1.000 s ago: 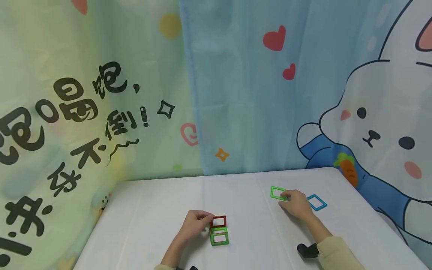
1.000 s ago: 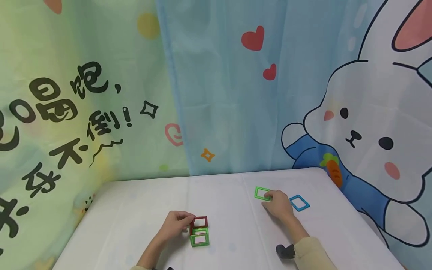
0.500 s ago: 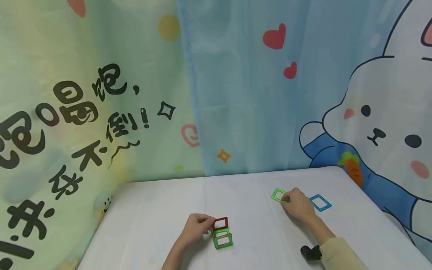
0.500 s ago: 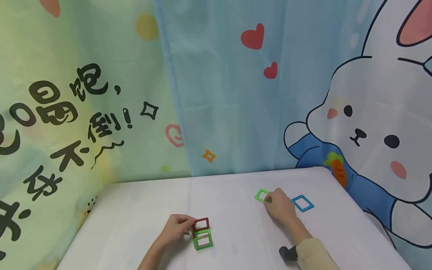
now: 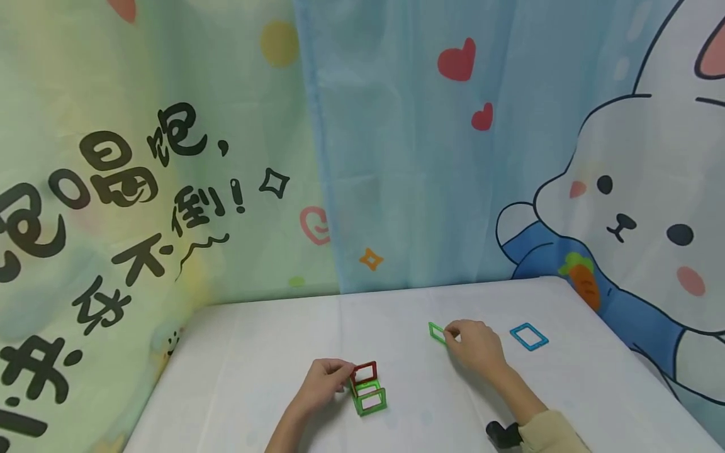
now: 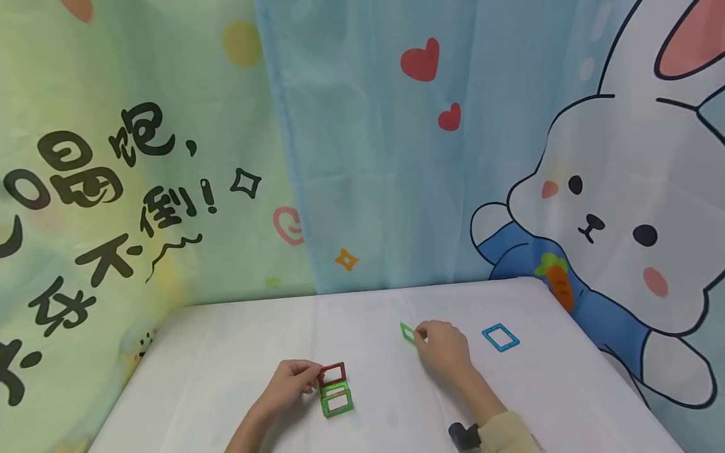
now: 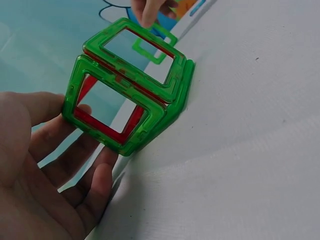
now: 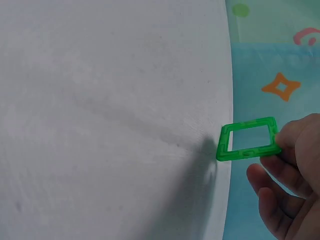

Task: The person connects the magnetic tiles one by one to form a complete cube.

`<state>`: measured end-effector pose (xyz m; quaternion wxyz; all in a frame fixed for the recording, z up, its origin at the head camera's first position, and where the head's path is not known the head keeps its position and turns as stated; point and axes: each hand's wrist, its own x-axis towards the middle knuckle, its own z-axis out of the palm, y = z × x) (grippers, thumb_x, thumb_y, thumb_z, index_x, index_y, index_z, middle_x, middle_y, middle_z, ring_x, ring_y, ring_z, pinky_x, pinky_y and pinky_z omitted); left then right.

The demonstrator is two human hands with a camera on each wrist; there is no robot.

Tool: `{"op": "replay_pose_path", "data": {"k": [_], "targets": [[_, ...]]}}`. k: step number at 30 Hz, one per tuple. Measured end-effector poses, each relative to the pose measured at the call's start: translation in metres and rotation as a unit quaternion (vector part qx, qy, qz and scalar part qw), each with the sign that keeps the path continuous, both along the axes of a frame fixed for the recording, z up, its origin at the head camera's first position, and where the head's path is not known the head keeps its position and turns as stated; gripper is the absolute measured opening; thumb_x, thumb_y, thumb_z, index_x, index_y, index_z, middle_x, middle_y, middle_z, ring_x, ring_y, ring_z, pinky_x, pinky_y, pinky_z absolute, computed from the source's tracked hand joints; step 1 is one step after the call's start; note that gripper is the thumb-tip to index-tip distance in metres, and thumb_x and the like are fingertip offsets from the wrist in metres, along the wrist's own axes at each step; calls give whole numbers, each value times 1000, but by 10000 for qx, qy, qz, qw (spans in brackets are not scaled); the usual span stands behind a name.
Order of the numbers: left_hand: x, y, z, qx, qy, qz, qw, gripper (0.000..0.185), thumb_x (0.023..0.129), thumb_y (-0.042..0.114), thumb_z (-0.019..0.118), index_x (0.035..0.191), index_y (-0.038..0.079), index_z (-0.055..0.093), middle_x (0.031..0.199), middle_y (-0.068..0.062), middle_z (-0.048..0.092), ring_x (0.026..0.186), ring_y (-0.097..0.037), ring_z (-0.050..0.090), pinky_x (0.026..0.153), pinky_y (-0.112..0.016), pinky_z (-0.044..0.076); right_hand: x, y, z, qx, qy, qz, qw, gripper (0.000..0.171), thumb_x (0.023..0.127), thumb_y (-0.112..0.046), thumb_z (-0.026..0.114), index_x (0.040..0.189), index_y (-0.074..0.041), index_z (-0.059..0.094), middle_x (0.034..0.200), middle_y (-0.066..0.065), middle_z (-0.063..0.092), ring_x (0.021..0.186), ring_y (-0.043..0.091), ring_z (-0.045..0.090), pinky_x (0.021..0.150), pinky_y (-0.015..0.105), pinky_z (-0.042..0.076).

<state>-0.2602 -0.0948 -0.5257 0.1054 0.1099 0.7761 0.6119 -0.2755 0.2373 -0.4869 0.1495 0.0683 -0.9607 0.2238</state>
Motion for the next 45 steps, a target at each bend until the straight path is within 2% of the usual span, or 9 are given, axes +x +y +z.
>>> {"op": "replay_pose_path", "data": {"k": [5, 10, 13, 18, 22, 27, 33, 38, 45], "targets": [[-1, 0, 2, 104, 68, 67, 9999, 29, 95, 23, 62, 100, -4, 73, 79, -2, 68, 68, -11, 58, 61, -25, 47, -8, 1, 3, -131, 197, -116, 9997, 13, 86, -9, 67, 94, -1, 73, 85, 9, 71, 69, 24, 64, 57, 41, 50], [4, -2, 2, 134, -58, 224, 9996, 28, 95, 21, 63, 101, -4, 73, 77, -2, 66, 66, -11, 57, 59, -25, 45, -8, -1, 5, -470, 17, -41, 9989, 15, 87, -11, 68, 95, 0, 74, 84, 9, 71, 77, 27, 65, 65, 44, 51], [6, -4, 1, 93, -161, 180, 9997, 27, 94, 21, 64, 100, -4, 73, 79, -2, 67, 65, -11, 57, 58, -25, 45, -1, -7, 5, -774, -135, -87, 9969, 14, 87, -14, 70, 91, -2, 74, 83, 6, 71, 80, 27, 66, 68, 43, 51], [9, -6, 3, 131, -158, 85, 9998, 27, 94, 19, 64, 99, -6, 72, 82, -4, 69, 68, -12, 58, 60, -26, 46, 14, -27, 12, -1140, -194, -191, 9931, 12, 84, -16, 72, 88, -5, 76, 80, 4, 71, 73, 21, 65, 60, 35, 49], [5, -6, 4, 229, -72, -5, 9997, 28, 94, 18, 63, 99, -8, 71, 86, -7, 70, 74, -13, 61, 65, -27, 50, 23, -45, 20, -1415, -136, -246, 9895, 9, 81, -15, 74, 85, -6, 76, 77, 2, 70, 68, 17, 64, 55, 34, 49], [1, -9, -2, 260, -21, -186, 9995, 30, 95, 21, 63, 101, -7, 71, 91, -10, 71, 78, -13, 63, 68, -29, 52, 36, -65, 22, -1580, -111, -230, 9871, 6, 80, -14, 75, 81, -8, 76, 73, -1, 69, 62, 12, 61, 52, 30, 46], [0, -9, -4, 139, 131, -359, 9992, 33, 98, 23, 58, 104, -7, 70, 96, -11, 71, 83, -13, 63, 72, -28, 51, 47, -80, 18, -1778, -215, -303, 9834, 6, 79, -15, 78, 78, -10, 76, 69, -3, 67, 58, 10, 58, 49, 29, 44], [3, -11, -3, 76, 33, -346, 9994, 33, 98, 23, 58, 105, -7, 70, 97, -11, 71, 84, -12, 62, 71, -27, 50, 54, -90, 14, -1997, -541, -329, 9778, 6, 79, -16, 79, 75, -12, 76, 68, -5, 68, 60, 10, 58, 52, 28, 45], [4, -12, -7, 40, 50, -362, 9993, 34, 98, 25, 58, 103, -5, 72, 98, -11, 71, 87, -13, 63, 74, -29, 51, 63, -101, 10, -2191, -516, -195, 9741, 7, 78, -12, 79, 72, -13, 75, 68, -5, 68, 60, 10, 59, 51, 28, 45]]}}
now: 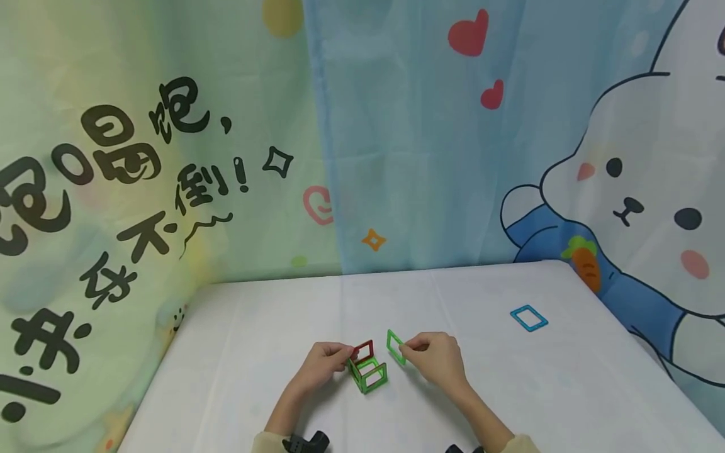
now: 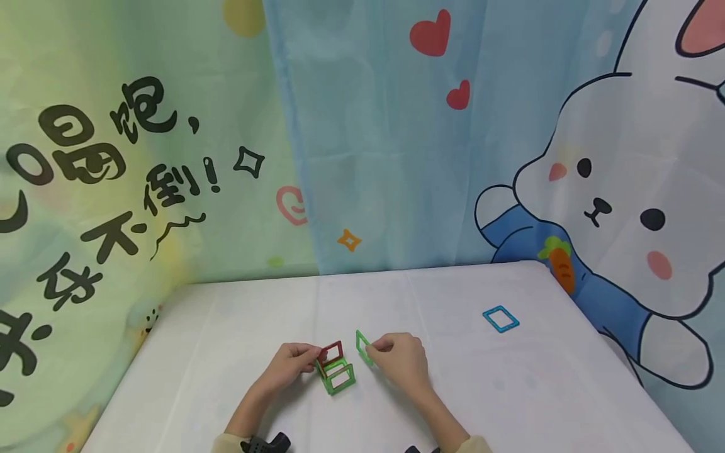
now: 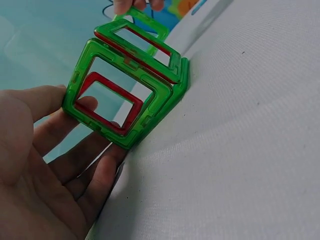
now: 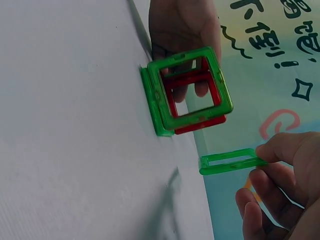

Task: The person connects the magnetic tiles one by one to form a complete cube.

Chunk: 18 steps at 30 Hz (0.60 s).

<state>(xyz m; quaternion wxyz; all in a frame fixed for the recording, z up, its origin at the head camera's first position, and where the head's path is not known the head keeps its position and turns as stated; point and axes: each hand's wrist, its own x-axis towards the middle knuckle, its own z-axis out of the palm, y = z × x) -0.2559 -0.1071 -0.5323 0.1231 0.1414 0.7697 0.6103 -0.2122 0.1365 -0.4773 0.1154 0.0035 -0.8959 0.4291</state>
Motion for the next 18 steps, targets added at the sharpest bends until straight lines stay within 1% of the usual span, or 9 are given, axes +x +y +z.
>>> {"op": "replay_pose_path", "data": {"k": [6, 10, 13, 18], "targets": [[1, 1, 0, 76, -103, 24, 9999, 32, 98, 23, 58, 103, -6, 71, 98, -11, 71, 86, -12, 63, 73, -29, 51, 3, -7, -6, -80, -123, 72, 9999, 10, 77, -13, 80, 70, -16, 74, 66, -8, 67, 59, 8, 59, 52, 27, 46], [2, 1, 0, 131, -61, 27, 9999, 32, 99, 22, 57, 103, -7, 71, 97, -12, 71, 84, -12, 62, 71, -29, 50, 4, -11, -7, -134, -82, 145, 9998, 10, 77, -11, 80, 69, -15, 74, 66, -6, 67, 59, 8, 59, 51, 28, 46], [1, 1, 0, 110, 0, 21, 9999, 31, 98, 21, 58, 103, -7, 71, 94, -12, 71, 79, -10, 61, 69, -27, 49, 5, -14, -8, -89, -61, 171, 9998, 10, 77, -12, 80, 69, -15, 74, 66, -7, 67, 58, 8, 59, 52, 28, 46], [-1, 2, 0, 96, -31, 0, 9999, 30, 97, 21, 59, 101, -6, 71, 91, -8, 70, 77, -10, 61, 68, -27, 49, 4, -17, -9, 43, -77, 222, 9997, 10, 77, -14, 80, 69, -16, 74, 65, -8, 66, 58, 8, 58, 53, 28, 46]]}}
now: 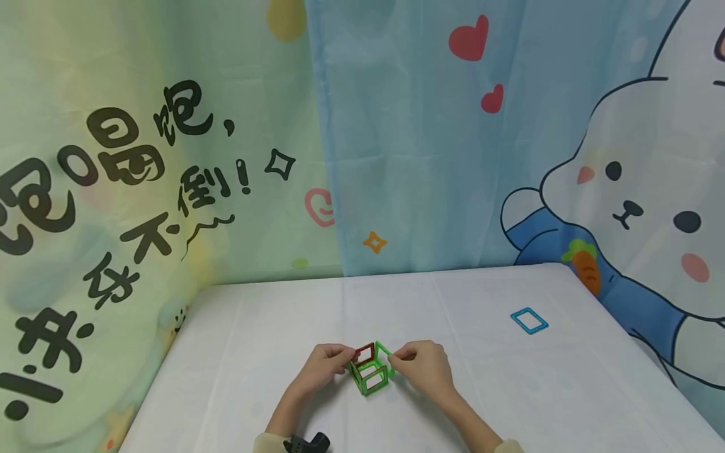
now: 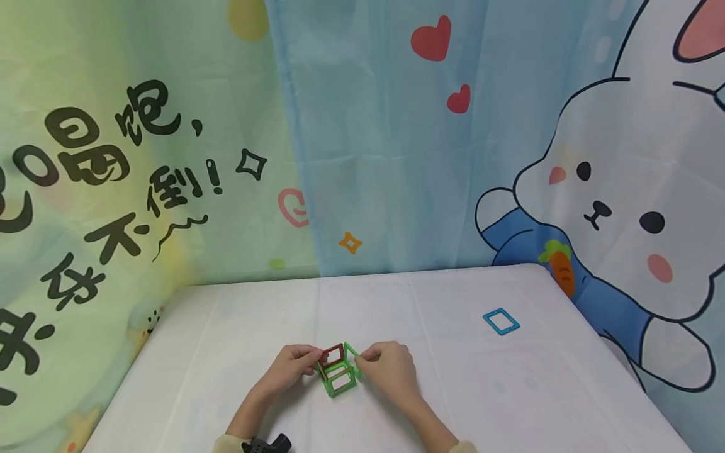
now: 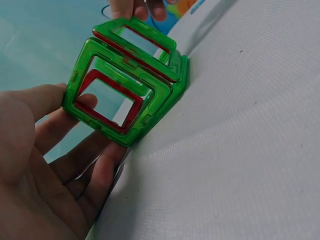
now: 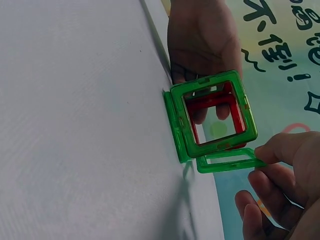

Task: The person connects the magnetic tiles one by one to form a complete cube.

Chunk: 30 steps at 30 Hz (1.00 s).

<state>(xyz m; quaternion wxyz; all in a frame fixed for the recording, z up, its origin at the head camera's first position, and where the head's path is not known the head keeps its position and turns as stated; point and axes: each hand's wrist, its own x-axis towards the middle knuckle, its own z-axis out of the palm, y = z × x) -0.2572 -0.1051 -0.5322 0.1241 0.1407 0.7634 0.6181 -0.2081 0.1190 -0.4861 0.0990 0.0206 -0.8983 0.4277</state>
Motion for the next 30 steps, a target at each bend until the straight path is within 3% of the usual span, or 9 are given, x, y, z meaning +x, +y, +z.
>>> {"op": "replay_pose_path", "data": {"k": [19, 21, 25, 28, 30], "targets": [[-1, 0, -1, 3, -93, -22, 10000, 30, 96, 23, 60, 101, -5, 71, 90, -7, 70, 77, -12, 62, 69, -28, 48, 4, -3, 1, 96, 67, 202, 9997, 6, 82, -16, 78, 76, -17, 76, 73, -8, 70, 65, 7, 60, 61, 31, 49], [3, 1, 8, 21, -76, -24, 10000, 30, 97, 21, 60, 101, -6, 71, 90, -7, 70, 77, -11, 61, 70, -29, 48, 5, -3, 1, 62, 20, 190, 9998, 6, 82, -16, 78, 76, -18, 77, 73, -8, 70, 65, 7, 60, 61, 31, 48], [5, 2, 10, -55, -51, 23, 10000, 28, 98, 18, 58, 102, -8, 70, 91, -7, 70, 77, -11, 60, 70, -30, 48, 4, -5, 1, 38, -1, 226, 9997, 5, 82, -17, 78, 76, -17, 77, 74, -7, 70, 65, 7, 59, 61, 30, 48], [1, 2, 1, -151, -61, 63, 9998, 28, 98, 18, 57, 103, -7, 70, 91, -7, 70, 76, -10, 59, 69, -30, 47, 4, -5, 1, 48, 30, 260, 9996, 6, 82, -17, 77, 76, -16, 77, 74, -7, 70, 65, 7, 59, 61, 30, 47], [2, 2, 1, -162, -79, 76, 9998, 28, 98, 18, 57, 103, -6, 70, 91, -7, 70, 76, -10, 59, 69, -29, 47, 4, -5, 0, 30, 23, 280, 9996, 7, 83, -17, 77, 76, -16, 76, 74, -7, 70, 65, 7, 59, 61, 29, 47]]}}
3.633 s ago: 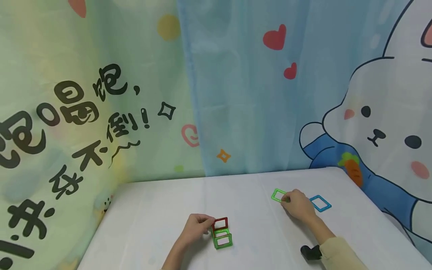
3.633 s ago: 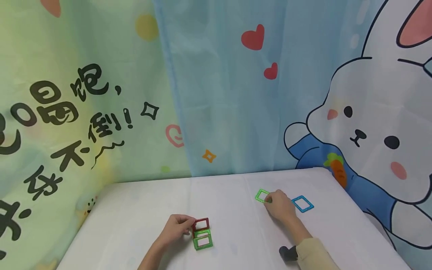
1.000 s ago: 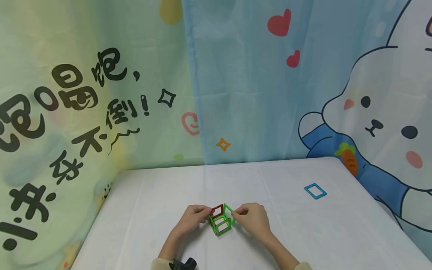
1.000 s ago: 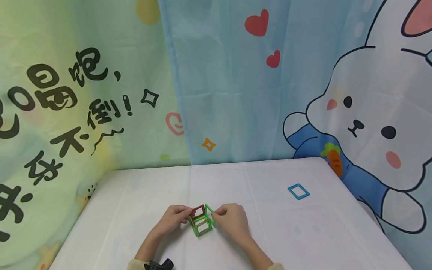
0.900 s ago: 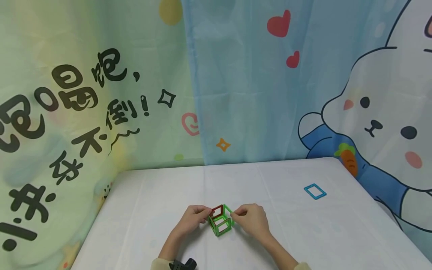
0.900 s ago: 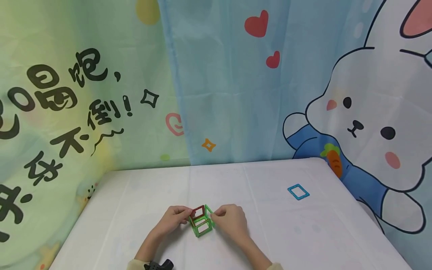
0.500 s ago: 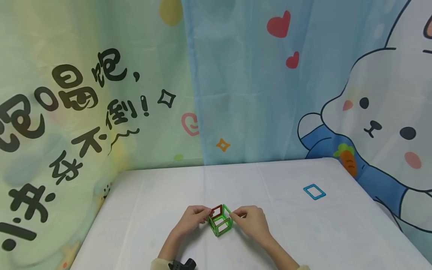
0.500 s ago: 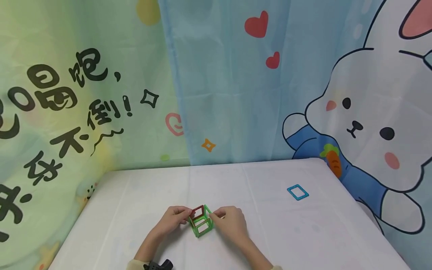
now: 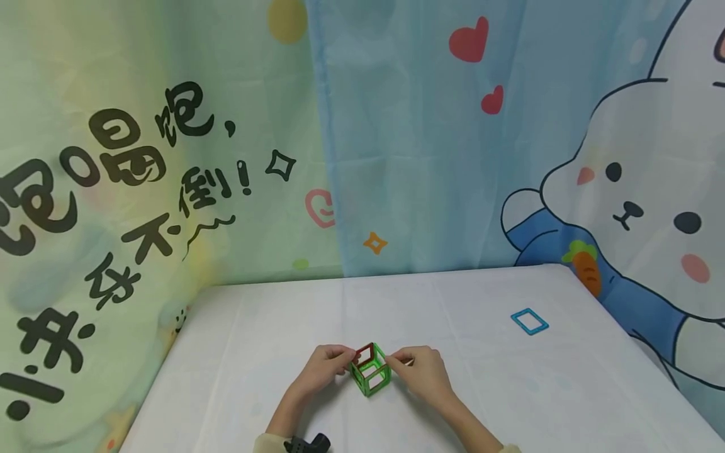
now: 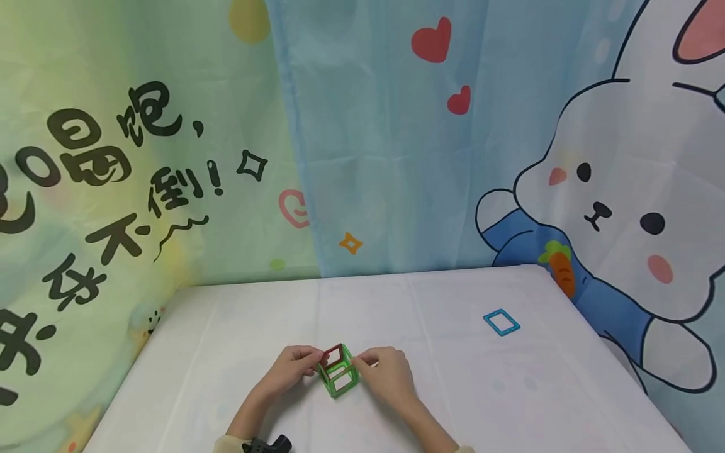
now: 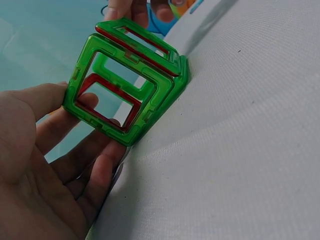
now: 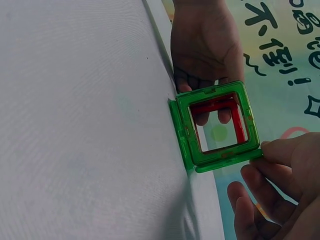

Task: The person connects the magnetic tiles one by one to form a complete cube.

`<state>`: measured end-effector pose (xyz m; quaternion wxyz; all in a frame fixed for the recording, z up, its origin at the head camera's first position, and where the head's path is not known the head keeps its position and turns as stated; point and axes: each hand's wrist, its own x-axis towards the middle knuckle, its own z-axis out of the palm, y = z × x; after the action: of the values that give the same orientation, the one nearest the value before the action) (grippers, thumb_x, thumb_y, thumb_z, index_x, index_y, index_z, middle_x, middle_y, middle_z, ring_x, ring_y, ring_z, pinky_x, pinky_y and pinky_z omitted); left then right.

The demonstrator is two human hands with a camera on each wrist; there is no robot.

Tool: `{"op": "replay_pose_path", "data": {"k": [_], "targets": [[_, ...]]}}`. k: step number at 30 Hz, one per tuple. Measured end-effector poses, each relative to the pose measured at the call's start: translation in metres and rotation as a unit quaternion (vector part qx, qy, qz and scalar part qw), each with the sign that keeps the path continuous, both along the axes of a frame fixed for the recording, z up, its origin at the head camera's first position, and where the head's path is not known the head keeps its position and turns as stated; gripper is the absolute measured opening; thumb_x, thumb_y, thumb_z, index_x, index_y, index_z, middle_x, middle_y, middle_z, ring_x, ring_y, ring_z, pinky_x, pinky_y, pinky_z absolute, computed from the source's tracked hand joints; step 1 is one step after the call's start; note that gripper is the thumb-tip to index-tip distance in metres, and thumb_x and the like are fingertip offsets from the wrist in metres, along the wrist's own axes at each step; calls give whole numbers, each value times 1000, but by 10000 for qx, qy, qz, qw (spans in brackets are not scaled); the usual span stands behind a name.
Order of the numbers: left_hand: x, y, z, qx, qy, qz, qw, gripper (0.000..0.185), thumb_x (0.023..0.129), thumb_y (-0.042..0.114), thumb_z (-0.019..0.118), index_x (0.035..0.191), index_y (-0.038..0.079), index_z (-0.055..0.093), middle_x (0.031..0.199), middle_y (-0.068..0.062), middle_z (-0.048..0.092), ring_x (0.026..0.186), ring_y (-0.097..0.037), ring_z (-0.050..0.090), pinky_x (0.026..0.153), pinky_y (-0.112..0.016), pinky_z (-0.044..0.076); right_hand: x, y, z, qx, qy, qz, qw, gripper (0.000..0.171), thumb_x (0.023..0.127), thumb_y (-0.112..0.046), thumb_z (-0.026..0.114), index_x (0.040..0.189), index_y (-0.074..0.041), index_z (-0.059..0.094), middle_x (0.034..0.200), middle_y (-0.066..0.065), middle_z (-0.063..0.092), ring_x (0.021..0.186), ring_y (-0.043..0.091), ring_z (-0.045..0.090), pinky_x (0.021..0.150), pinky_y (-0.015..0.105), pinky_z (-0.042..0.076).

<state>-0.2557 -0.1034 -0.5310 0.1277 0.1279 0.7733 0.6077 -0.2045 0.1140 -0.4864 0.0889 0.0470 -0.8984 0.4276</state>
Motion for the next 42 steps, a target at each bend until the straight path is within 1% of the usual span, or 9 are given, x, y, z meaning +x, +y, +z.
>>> {"op": "replay_pose_path", "data": {"k": [6, 15, 18, 20, 23, 26, 29, 34, 42], "targets": [[7, -3, 18, 23, 71, 18, 10000, 29, 99, 17, 56, 103, -8, 69, 93, -11, 70, 77, -10, 59, 69, -28, 47, -3, -3, 0, -213, -39, 139, 9997, 8, 85, -18, 76, 77, -15, 76, 73, -7, 69, 67, 8, 59, 62, 29, 47], [4, -16, 12, 44, 168, 53, 9998, 35, 101, 25, 53, 111, -7, 66, 98, -12, 68, 84, -15, 60, 72, -31, 48, -9, -9, 3, -266, -136, 402, 9987, 11, 87, -21, 73, 80, -14, 75, 72, -9, 67, 67, 9, 56, 59, 27, 44], [11, -19, 17, -211, 301, 76, 9993, 39, 98, 28, 59, 120, -3, 62, 110, -15, 65, 94, -23, 62, 77, -38, 50, -10, -9, 3, -319, -207, 531, 9979, 13, 89, -22, 72, 82, -12, 75, 72, -6, 67, 64, 9, 55, 55, 26, 44], [20, -20, 19, -609, 423, 73, 9972, 48, 92, 30, 67, 127, -1, 57, 116, -14, 63, 98, -26, 62, 80, -42, 50, -9, -9, 2, -352, -299, 645, 9969, 14, 89, -22, 71, 83, -11, 75, 72, -4, 67, 62, 9, 55, 52, 25, 44], [31, -19, 21, -1097, 640, 118, 9918, 67, 83, 33, 78, 133, -1, 51, 117, -13, 61, 99, -29, 61, 82, -46, 49, -8, -9, 2, -434, -408, 762, 9953, 14, 90, -22, 70, 85, -9, 75, 72, -1, 67, 59, 10, 54, 49, 25, 43], [36, -14, 20, -1315, 940, 322, 9863, 74, 77, 32, 83, 133, -1, 50, 114, -11, 63, 98, -29, 61, 83, -47, 49, -10, -9, 2, -486, -357, 779, 9951, 15, 90, -23, 69, 85, -9, 74, 73, 0, 67, 58, 11, 55, 48, 25, 43], [39, -8, 17, -1185, 958, 456, 9873, 68, 77, 24, 83, 132, -3, 52, 114, -13, 63, 98, -30, 62, 82, -46, 50, -9, -7, 1, -491, -396, 779, 9950, 16, 90, -24, 69, 86, -9, 74, 72, -1, 67, 59, 10, 55, 49, 25, 43], [42, 3, 7, -936, 627, 118, 9936, 67, 80, 22, 81, 136, 0, 50, 123, -13, 61, 99, -26, 61, 81, -42, 50, 2, 2, -5, -508, -704, 623, 9943, 14, 89, -21, 70, 84, -8, 73, 70, -2, 65, 58, 11, 55, 49, 24, 43], [37, 9, 2, -764, 647, -2, 9950, 66, 78, 19, 83, 134, 6, 52, 122, -6, 60, 94, -18, 57, 73, -31, 48, 9, 11, -5, -634, -697, 724, 9929, 17, 90, -23, 70, 84, -8, 72, 69, -1, 64, 55, 12, 56, 48, 24, 42]]}}
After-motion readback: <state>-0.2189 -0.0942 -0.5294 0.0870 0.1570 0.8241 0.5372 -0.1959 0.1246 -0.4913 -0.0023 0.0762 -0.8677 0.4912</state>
